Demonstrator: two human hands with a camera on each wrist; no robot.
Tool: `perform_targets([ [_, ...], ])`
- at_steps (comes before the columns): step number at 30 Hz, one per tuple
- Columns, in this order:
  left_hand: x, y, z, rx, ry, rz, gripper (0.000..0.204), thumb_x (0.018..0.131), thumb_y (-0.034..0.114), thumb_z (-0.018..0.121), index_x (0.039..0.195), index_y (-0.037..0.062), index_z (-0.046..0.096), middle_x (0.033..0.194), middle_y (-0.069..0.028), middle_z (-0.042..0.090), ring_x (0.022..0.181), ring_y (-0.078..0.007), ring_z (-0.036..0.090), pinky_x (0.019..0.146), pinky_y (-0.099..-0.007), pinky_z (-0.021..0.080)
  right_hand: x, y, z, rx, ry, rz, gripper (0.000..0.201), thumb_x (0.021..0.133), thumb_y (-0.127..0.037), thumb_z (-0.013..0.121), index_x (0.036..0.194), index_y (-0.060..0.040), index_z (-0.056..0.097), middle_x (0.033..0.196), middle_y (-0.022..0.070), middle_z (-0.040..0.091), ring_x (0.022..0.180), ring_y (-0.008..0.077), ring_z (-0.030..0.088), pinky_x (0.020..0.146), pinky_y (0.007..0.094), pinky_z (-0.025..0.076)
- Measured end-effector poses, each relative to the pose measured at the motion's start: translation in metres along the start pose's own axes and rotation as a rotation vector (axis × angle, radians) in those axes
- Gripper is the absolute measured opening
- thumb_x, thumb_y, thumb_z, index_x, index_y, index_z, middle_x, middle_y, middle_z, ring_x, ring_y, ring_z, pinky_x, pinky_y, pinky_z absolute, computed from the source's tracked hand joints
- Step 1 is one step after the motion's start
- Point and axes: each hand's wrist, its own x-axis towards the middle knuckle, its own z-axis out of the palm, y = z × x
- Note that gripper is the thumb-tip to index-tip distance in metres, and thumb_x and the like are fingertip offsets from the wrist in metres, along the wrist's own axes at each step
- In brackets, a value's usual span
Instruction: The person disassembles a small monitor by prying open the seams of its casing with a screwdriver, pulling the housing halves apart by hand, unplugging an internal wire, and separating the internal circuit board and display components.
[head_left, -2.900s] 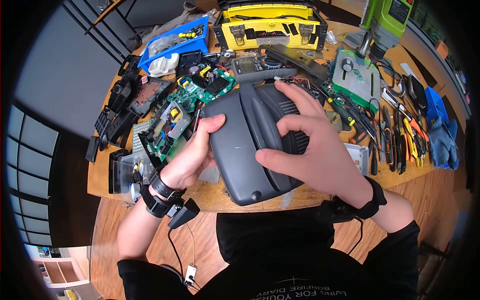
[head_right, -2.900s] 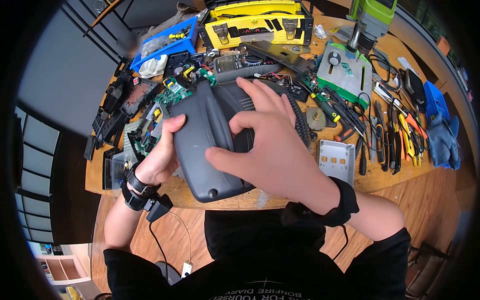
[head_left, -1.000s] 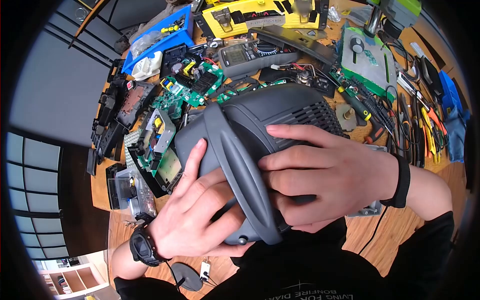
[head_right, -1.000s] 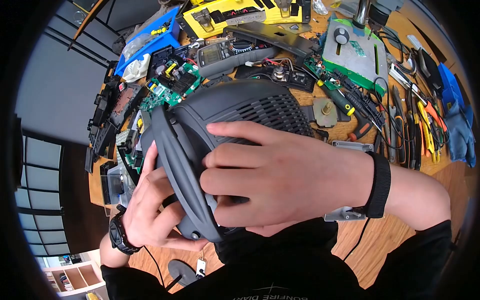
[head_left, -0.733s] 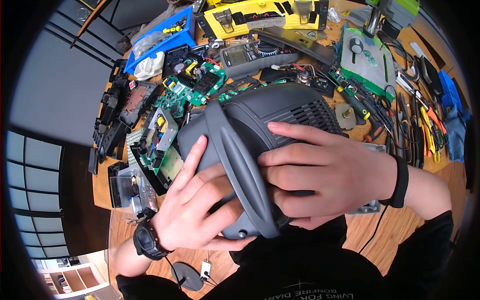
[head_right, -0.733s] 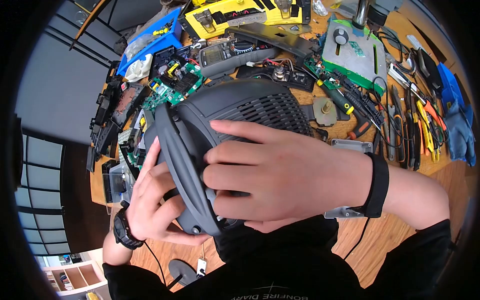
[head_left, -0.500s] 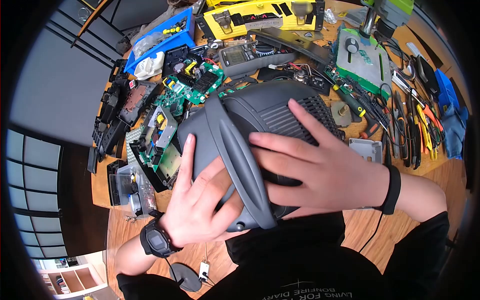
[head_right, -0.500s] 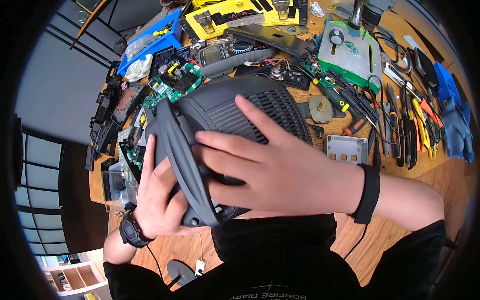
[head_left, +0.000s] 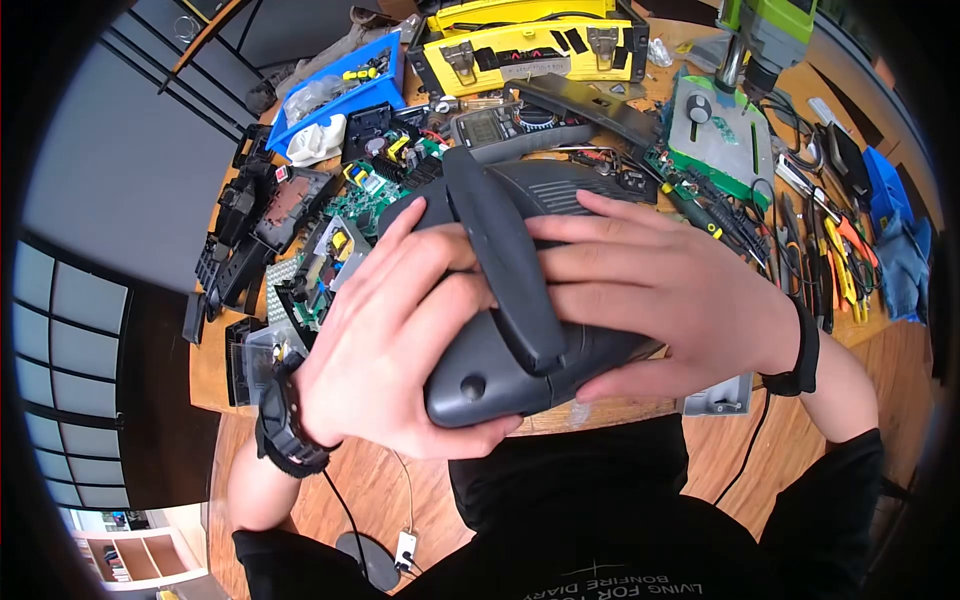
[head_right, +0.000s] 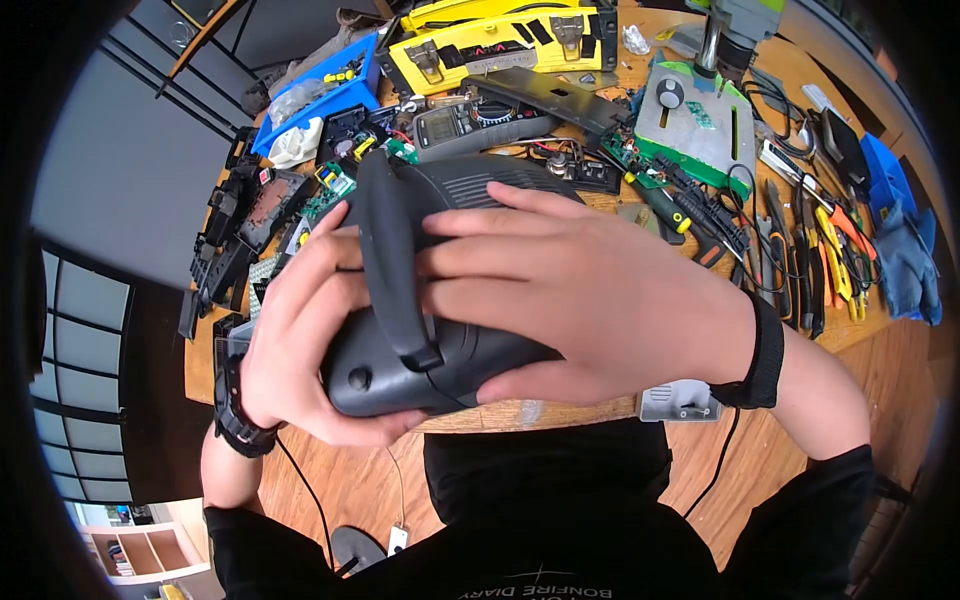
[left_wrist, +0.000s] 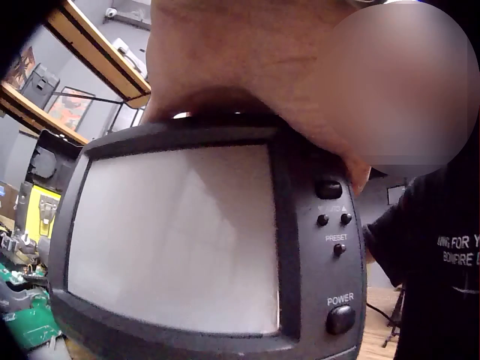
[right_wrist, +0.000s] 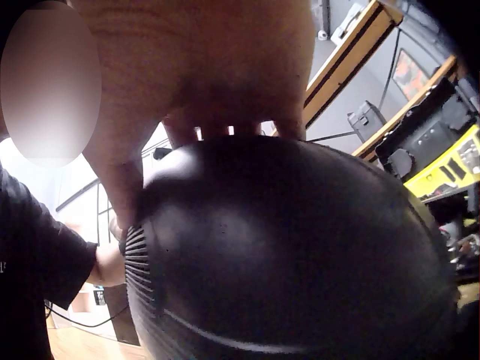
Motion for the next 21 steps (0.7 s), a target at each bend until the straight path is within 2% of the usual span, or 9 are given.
perform_targets([
  [3, 0.01, -0.004, -0.006, 0.001, -0.002, -0.019, 0.066, 0.051, 0.035, 0.086, 0.101, -0.0001, 0.062, 0.105, -0.0166, 0.059, 0.1, -0.036, 0.061, 0.106, -0.0511, 0.04, -0.005, -0.011, -0.004, -0.037, 0.015, 0.076, 0.068, 0.075, -0.037, 0.081, 0.13, -0.0062, 0.055, 0.139, 0.0163, 0.051, 0.135, 0.0351, 0.046, 0.114, 0.0551, 0.029],
  [5, 0.021, -0.01, -0.009, -0.108, -0.015, -0.119, 0.064, 0.051, 0.033, 0.085, 0.1, -0.0004, 0.06, 0.101, -0.0151, 0.057, 0.093, -0.0332, 0.06, 0.092, -0.0415, 0.047, -0.01, -0.02, -0.002, -0.089, 0.104, 0.167, 0.087, 0.07, -0.04, 0.083, 0.139, -0.0059, 0.043, 0.144, 0.0204, 0.043, 0.137, 0.0402, 0.04, 0.113, 0.0593, 0.027],
  [6, 0.024, -0.015, -0.008, -0.121, -0.006, -0.118, 0.063, 0.051, 0.031, 0.084, 0.099, -0.0003, 0.058, 0.097, -0.014, 0.055, 0.088, -0.0307, 0.058, 0.081, -0.0356, 0.047, -0.015, -0.022, 0.002, -0.092, 0.058, 0.201, 0.109, 0.06, -0.042, 0.088, 0.146, -0.0072, 0.03, 0.149, 0.0248, 0.032, 0.139, 0.0467, 0.032, 0.113, 0.0638, 0.024],
  [9, 0.037, -0.028, -0.007, -0.154, 0.037, -0.107, 0.057, 0.056, 0.032, 0.084, 0.096, 0.0012, 0.058, 0.09, -0.0135, 0.057, 0.084, -0.0323, 0.059, 0.075, -0.037, 0.049, -0.023, -0.024, 0.013, -0.266, 0.111, 0.263, 0.12, 0.052, -0.041, 0.091, 0.147, -0.0066, 0.026, 0.151, 0.0275, 0.025, 0.14, 0.05, 0.027, 0.113, 0.0656, 0.022],
  [13, 0.044, -0.033, 0.002, -0.169, 0.056, -0.095, 0.055, 0.057, 0.033, 0.084, 0.094, 0.0012, 0.058, 0.089, -0.0127, 0.057, 0.083, -0.0313, 0.06, 0.076, -0.037, 0.049, -0.023, -0.016, 0.022, -0.396, 0.141, 0.246, 0.124, 0.046, -0.04, 0.092, 0.149, -0.0158, 0.026, 0.152, 0.0289, 0.021, 0.14, 0.0513, 0.024, 0.111, 0.0654, 0.023],
  [16, 0.04, -0.034, 0.002, -0.197, 0.073, -0.125, 0.054, 0.057, 0.031, 0.084, 0.095, 0.0007, 0.06, 0.091, -0.0122, 0.059, 0.085, -0.0307, 0.06, 0.077, -0.0368, 0.049, -0.021, -0.009, 0.022, -0.432, 0.146, 0.224, 0.124, 0.042, -0.04, 0.092, 0.148, -0.0201, 0.03, 0.148, 0.0283, 0.027, 0.135, 0.0488, 0.033, 0.107, 0.0629, 0.028],
  [18, 0.035, -0.032, 0.001, -0.246, 0.076, -0.234, 0.067, 0.057, 0.034, 0.087, 0.108, 0.0006, 0.059, 0.101, -0.0144, 0.062, 0.093, -0.0324, 0.062, 0.083, -0.0381, 0.05, -0.017, -0.004, 0.019, -0.496, 0.156, 0.168, 0.121, 0.045, -0.046, 0.09, 0.15, -0.0192, 0.035, 0.137, 0.0224, 0.039, 0.126, 0.0399, 0.04, 0.101, 0.0588, 0.033],
  [19, 0.031, -0.028, 0.0, -0.243, 0.08, -0.233, 0.067, 0.057, 0.034, 0.087, 0.108, 0.0006, 0.059, 0.101, -0.0144, 0.062, 0.093, -0.0324, 0.062, 0.083, -0.0381, 0.05, -0.014, -0.003, 0.017, -0.5, 0.157, 0.165, 0.121, 0.045, -0.046, 0.09, 0.15, -0.0192, 0.035, 0.137, 0.0224, 0.039, 0.126, 0.0399, 0.04, 0.101, 0.0588, 0.033],
  [21, 0.02, -0.01, -0.002, -0.002, 0.235, -0.253, 0.1, 0.052, 0.043, 0.092, 0.13, -0.0029, 0.049, 0.124, -0.0183, 0.058, 0.115, -0.0318, 0.059, 0.102, -0.0395, 0.043, -0.007, -0.002, 0.015, -0.45, 0.18, 0.18, 0.123, 0.044, -0.044, 0.09, 0.15, -0.0153, 0.034, 0.135, 0.0231, 0.04, 0.125, 0.0407, 0.041, 0.101, 0.059, 0.033],
])
